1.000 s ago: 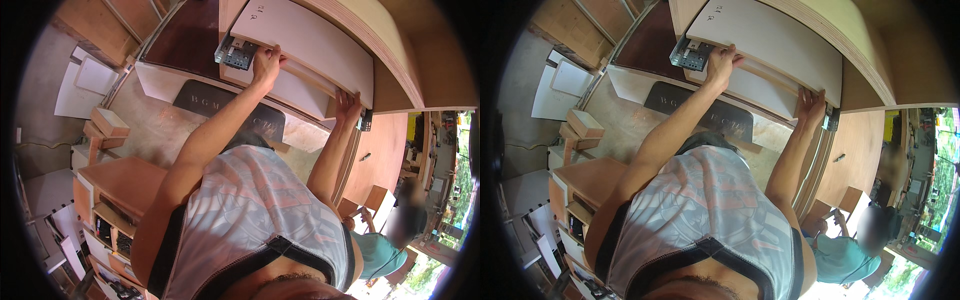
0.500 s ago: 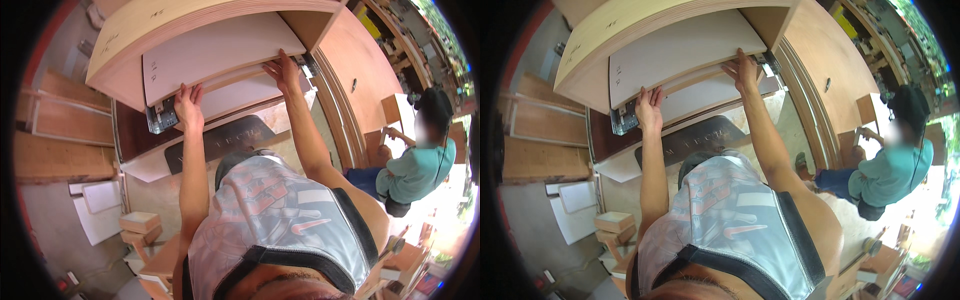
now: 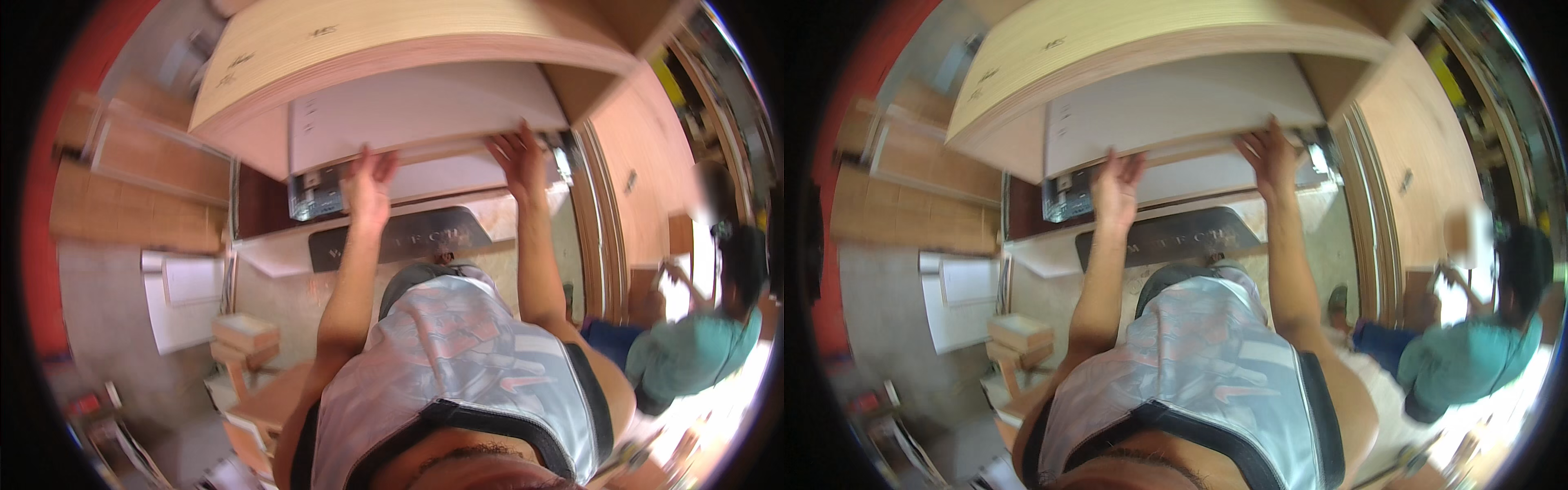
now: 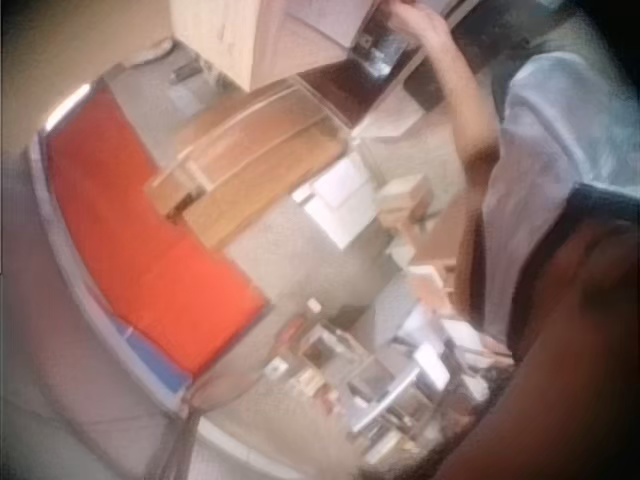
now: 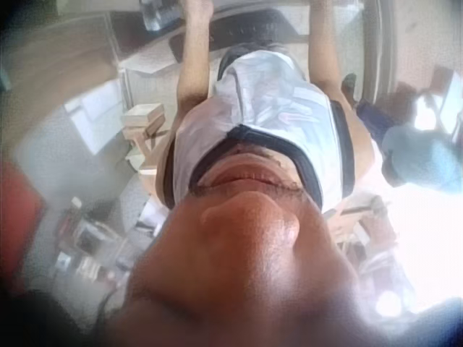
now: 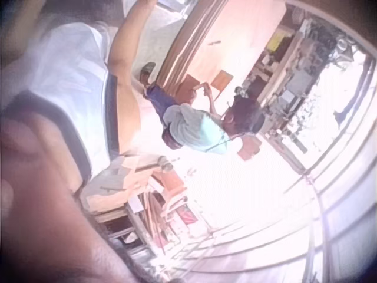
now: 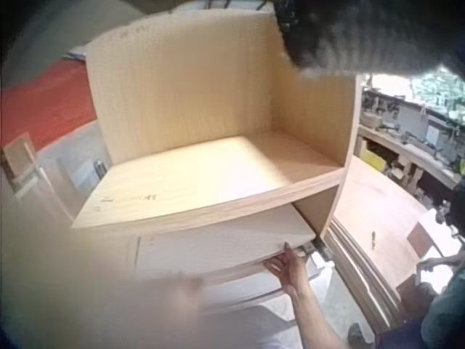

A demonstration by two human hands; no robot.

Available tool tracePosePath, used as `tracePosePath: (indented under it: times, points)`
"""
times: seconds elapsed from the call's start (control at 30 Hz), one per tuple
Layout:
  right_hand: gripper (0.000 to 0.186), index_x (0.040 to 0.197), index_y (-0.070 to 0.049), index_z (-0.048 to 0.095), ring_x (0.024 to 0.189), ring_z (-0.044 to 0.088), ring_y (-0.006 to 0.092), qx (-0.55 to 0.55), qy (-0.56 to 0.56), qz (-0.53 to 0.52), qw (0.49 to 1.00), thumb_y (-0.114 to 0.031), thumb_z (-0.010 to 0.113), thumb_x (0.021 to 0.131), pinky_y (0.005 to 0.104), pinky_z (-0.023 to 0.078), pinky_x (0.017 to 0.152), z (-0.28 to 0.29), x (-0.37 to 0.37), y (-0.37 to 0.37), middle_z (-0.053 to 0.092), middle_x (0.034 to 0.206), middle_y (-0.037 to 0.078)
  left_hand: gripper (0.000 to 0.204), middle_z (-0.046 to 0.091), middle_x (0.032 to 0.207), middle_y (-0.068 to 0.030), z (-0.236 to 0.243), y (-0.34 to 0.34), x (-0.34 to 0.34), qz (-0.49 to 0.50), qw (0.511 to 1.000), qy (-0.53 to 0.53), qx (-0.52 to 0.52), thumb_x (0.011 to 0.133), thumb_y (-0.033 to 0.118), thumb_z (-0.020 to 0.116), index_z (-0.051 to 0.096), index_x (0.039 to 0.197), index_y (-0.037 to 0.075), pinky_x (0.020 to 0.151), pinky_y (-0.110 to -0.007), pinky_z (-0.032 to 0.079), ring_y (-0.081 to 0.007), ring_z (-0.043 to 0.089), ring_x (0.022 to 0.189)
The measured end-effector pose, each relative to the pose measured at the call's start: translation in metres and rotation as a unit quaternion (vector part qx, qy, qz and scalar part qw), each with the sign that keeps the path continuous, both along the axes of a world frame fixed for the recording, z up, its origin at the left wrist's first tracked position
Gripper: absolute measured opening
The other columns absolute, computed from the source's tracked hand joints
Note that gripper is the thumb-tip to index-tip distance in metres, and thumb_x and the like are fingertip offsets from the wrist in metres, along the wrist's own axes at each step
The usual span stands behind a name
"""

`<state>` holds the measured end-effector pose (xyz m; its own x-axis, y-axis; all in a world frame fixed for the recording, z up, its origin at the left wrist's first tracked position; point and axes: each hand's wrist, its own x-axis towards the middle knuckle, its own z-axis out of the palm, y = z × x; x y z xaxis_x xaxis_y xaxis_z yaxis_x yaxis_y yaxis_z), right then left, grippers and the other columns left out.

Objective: The person measures a white board with a tape measure, then carries it to a table saw. They adjust the saw's fence, cut the board, and place the cut piece into a wooden cabinet frame.

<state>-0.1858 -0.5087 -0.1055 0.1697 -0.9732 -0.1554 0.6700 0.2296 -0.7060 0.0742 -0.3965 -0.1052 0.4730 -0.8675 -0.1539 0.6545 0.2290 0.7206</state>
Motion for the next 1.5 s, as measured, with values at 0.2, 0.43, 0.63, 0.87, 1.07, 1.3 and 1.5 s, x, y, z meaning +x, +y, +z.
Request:
tracePosePath:
  times: [0.2,0.43,0.63,0.87,1.07,1.3,1.5]
  points:
    - [0.050,0.133,0.001,0.047,0.126,0.054,0.0322,0.043,0.033,0.131,0.990,-0.040,0.045,0.104,0.0462,0.049,0.103,0.021,0.025,0.037,0.055,0.132,0.022,0.030,0.062,0.125,-0.0183,0.045,0.073,-0.011,-0.080,0.976,-0.174,0.104,0.099,0.018,0.058,0.056,0.121,-0.002,0.086,-0.033,0.055,-0.0254,0.068,0.099]
    - [0.052,0.134,-0.001,0.047,0.130,0.051,0.0312,0.078,0.060,0.264,0.960,-0.043,0.044,0.104,0.0430,0.049,0.103,0.034,0.058,0.052,0.050,0.140,0.022,0.032,0.067,0.097,-0.0111,0.158,0.174,-0.015,0.432,0.661,-0.614,0.009,0.102,0.031,0.044,0.056,0.090,0.004,0.074,-0.028,0.050,-0.0144,0.062,0.085]
    - [0.058,0.134,0.008,0.041,0.138,0.041,0.0334,0.085,0.033,0.256,0.962,-0.040,0.048,0.103,0.0436,0.047,0.107,0.042,0.083,0.050,0.046,0.141,0.028,0.039,0.046,0.138,-0.0059,0.209,0.247,-0.039,0.462,0.551,-0.603,-0.344,0.094,0.033,0.061,0.054,0.130,0.021,0.102,-0.047,0.039,-0.0160,0.048,0.122]
    - [0.058,0.136,0.012,0.041,0.133,0.047,0.0368,0.136,-0.080,0.230,0.960,-0.027,0.061,0.098,0.0481,0.048,0.107,0.037,0.089,0.037,0.050,0.137,0.029,0.046,0.051,0.141,-0.0001,0.191,0.296,-0.045,0.422,0.493,-0.606,-0.460,0.092,0.013,0.063,0.056,0.137,0.020,0.102,-0.034,0.044,-0.0164,0.054,0.121]
    - [0.054,0.131,0.010,0.044,0.127,0.052,0.0372,0.107,-0.045,0.213,0.970,-0.029,0.061,0.097,0.0500,0.048,0.107,0.023,0.095,0.014,0.051,0.135,0.026,0.052,0.052,0.141,0.0013,0.218,0.369,-0.082,0.348,0.541,-0.477,-0.599,0.088,0.006,0.065,0.056,0.137,0.020,0.099,-0.033,0.044,-0.0161,0.056,0.121]
    - [0.048,0.137,0.009,0.038,0.125,0.053,0.0418,0.090,-0.055,0.168,0.980,-0.028,0.035,0.107,0.0571,0.051,0.102,0.015,0.113,-0.005,0.050,0.135,0.028,0.051,0.056,0.138,0.0050,0.186,0.470,-0.146,0.472,0.554,-0.491,-0.479,0.087,0.002,0.066,0.059,0.134,0.019,0.098,-0.032,0.043,-0.0101,0.057,0.122]
    - [0.047,0.141,0.003,0.036,0.124,0.053,0.0443,0.128,-0.104,0.142,0.976,-0.027,0.022,0.109,0.0623,0.048,0.101,0.011,0.129,-0.017,0.050,0.136,0.026,0.048,0.057,0.136,0.0094,0.198,0.480,-0.158,0.480,0.537,-0.489,-0.493,0.088,0.000,0.066,0.060,0.131,0.021,0.100,-0.032,0.040,-0.0063,0.058,0.119]
